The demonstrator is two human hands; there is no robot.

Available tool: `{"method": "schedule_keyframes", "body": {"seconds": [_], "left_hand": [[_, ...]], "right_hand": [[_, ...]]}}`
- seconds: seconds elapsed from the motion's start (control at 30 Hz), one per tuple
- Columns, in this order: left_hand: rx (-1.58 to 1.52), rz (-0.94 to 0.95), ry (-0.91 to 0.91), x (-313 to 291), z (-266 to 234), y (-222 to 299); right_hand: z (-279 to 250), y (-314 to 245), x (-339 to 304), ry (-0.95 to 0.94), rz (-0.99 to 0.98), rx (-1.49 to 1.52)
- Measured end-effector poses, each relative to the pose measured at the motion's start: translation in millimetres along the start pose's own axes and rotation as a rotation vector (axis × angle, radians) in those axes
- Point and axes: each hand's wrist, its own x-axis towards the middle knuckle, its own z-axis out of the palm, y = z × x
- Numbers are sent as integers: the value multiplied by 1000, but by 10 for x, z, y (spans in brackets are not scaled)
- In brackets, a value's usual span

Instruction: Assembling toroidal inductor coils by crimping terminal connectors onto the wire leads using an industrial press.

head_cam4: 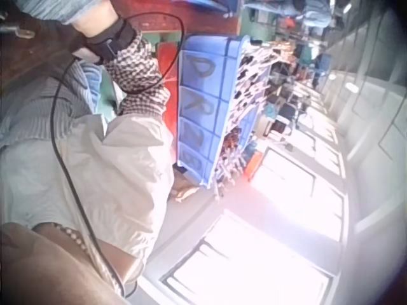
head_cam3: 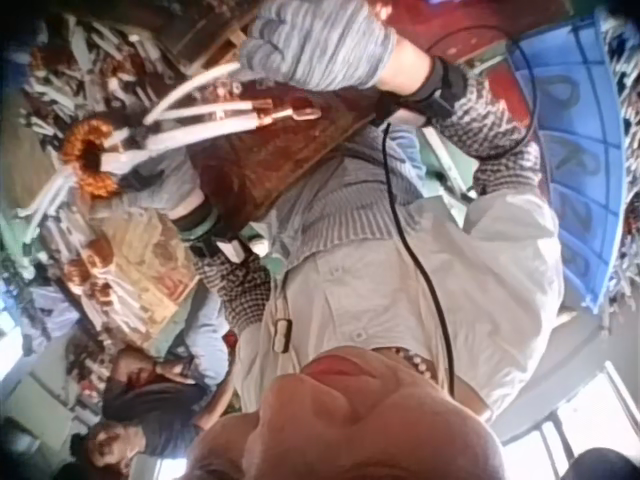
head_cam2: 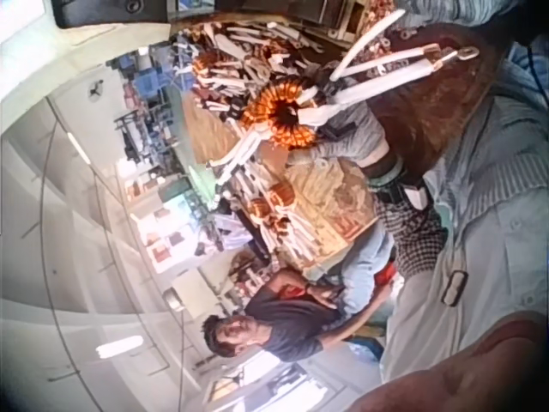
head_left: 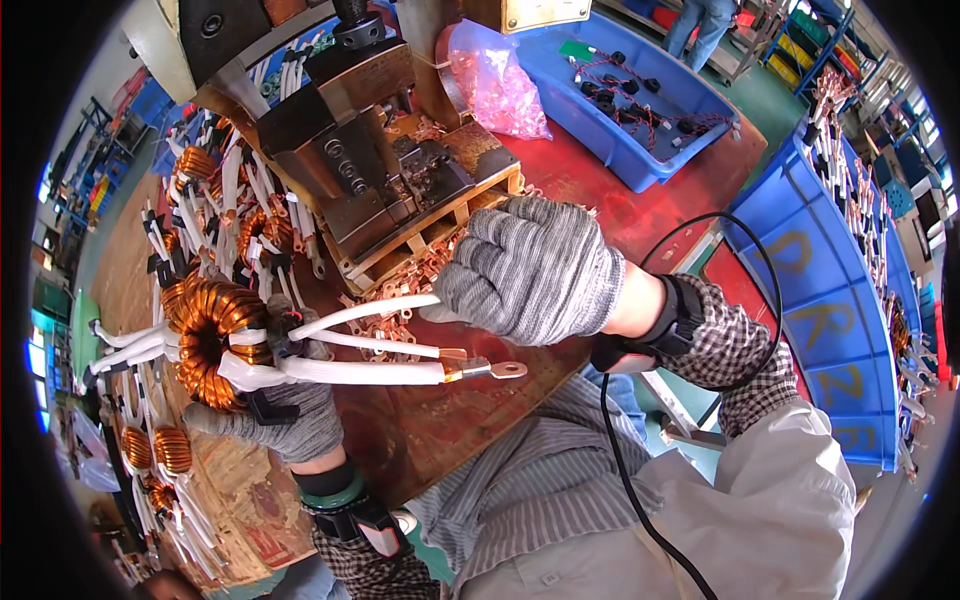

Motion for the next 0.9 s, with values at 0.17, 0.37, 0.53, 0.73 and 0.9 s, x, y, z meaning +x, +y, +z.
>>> {"method": "schedule_keyframes", "body": {"seconds": [0.17, 0.37, 0.53, 0.73, 0.9], "left_hand": [[23, 40, -32, 25, 52, -21], [-4, 38, -38, 85, 48, 101], [-15, 63, 49, 64, 50, 165], [101, 130, 196, 40, 5, 158], [170, 226, 336, 103, 68, 105]], "right_hand": [[196, -97, -10, 0, 377, 299], [409, 97, -373, -181, 426, 632], [602, -69, -182, -227, 48, 353], [667, -23, -194, -388, 11, 376], [558, 209, -231, 30, 210, 634]]}}
